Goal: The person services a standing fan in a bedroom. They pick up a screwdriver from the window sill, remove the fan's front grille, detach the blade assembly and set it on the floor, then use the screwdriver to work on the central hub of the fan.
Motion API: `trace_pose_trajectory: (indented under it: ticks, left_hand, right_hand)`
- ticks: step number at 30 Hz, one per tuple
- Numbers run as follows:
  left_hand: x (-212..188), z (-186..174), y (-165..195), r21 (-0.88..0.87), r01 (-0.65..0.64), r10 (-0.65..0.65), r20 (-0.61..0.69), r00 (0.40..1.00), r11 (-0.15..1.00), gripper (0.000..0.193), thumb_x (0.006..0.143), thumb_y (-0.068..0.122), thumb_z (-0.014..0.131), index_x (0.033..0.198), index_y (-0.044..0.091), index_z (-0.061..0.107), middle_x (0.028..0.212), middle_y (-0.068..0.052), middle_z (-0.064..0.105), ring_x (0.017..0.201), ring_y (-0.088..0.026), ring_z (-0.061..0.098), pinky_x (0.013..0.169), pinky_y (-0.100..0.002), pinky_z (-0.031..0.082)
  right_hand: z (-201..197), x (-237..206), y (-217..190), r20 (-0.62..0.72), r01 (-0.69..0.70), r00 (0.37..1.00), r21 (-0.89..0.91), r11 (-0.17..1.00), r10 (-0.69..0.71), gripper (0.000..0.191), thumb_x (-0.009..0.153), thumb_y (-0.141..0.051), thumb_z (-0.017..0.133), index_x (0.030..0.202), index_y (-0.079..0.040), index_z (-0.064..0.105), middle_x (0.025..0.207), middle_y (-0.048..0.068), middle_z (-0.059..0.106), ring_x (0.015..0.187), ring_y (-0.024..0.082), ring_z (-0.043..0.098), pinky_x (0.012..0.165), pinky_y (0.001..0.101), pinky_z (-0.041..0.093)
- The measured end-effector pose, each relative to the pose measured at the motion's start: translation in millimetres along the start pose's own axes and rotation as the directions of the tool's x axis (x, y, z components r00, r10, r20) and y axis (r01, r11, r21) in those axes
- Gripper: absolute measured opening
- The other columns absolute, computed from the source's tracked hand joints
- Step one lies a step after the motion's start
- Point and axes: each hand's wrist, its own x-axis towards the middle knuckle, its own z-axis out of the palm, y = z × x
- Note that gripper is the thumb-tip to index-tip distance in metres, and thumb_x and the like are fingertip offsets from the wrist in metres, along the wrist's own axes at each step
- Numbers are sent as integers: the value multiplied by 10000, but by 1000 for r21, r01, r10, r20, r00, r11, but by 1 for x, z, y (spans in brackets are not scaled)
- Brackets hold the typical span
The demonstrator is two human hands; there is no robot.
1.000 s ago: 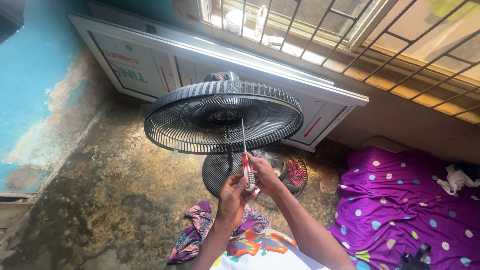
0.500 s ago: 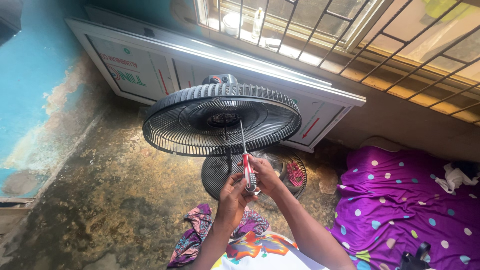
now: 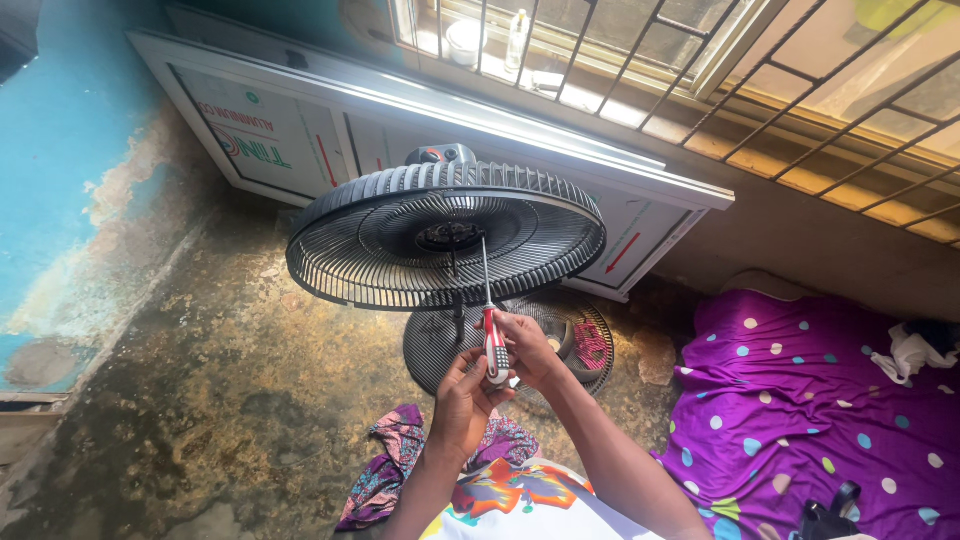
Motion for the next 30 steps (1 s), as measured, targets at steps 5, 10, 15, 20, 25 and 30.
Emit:
trace_pose_trajectory:
  ticks: [5, 10, 15, 20, 25, 30]
  left_hand:
    - [1, 9, 5, 251, -82, 93, -31, 995, 965, 309, 975, 116, 645, 1255, -1, 585, 1037, -72, 681, 830, -149, 692, 658, -312, 611]
    - [-2, 15, 5, 184, -104, 112, -34, 993, 977, 365, 899, 35, 681, 1247, 62, 573, 1053, -76, 671, 887, -157, 694, 735, -324, 630]
    - [-4, 12, 8, -44, 19, -20, -3, 1000, 999, 342, 866, 107, 615, 1183, -4, 550, 1019, -136, 701, 893, -221, 737, 724, -361, 662]
    - [0, 14, 4, 278, -80, 96, -48, 994, 957, 381, 921, 114, 674, 1264, 11, 543, 1045, -54, 646, 880, -156, 672, 705, -347, 622]
    - [-3, 20, 3, 229, -128, 144, -56, 988, 965, 401, 866, 58, 683, 1225, 37, 504, 1051, -79, 653, 912, -189, 692, 772, -341, 637]
    - [-6, 14, 12, -16, -41, 41, 33, 999, 999, 375, 860, 164, 605, 1180, -18, 536, 1011, -153, 694, 870, -221, 741, 749, -338, 660]
  right_hand:
    - [-3, 11, 6, -67, 81, 994, -66, 995, -86, 212, 993, -232, 703, 1014, -26, 655, 780, -17, 661, 617, 38, 597, 566, 209, 507]
    - [-7, 13, 9, -26, 82, 996, -46, 996, -83, 293, 1048, -296, 670, 952, -22, 629, 719, -23, 606, 579, 36, 559, 519, 212, 466]
    - [-9, -2, 1, 43, 23, 999, -27, 999, -21, 328, 1011, -346, 665, 994, -23, 719, 610, -74, 548, 451, -18, 476, 381, 150, 377]
    - [-1, 6, 3, -86, 87, 992, -100, 991, -96, 182, 1003, -218, 695, 963, -56, 622, 783, -11, 655, 624, 44, 592, 569, 205, 490]
    - [5, 1, -1, -118, 26, 992, -52, 998, -32, 252, 994, -305, 636, 918, -66, 608, 706, -6, 632, 574, 67, 602, 517, 218, 495]
    - [7, -5, -9, 31, 14, 999, 43, 999, -15, 267, 1001, -301, 690, 916, -53, 640, 580, -90, 498, 453, 13, 441, 377, 184, 354]
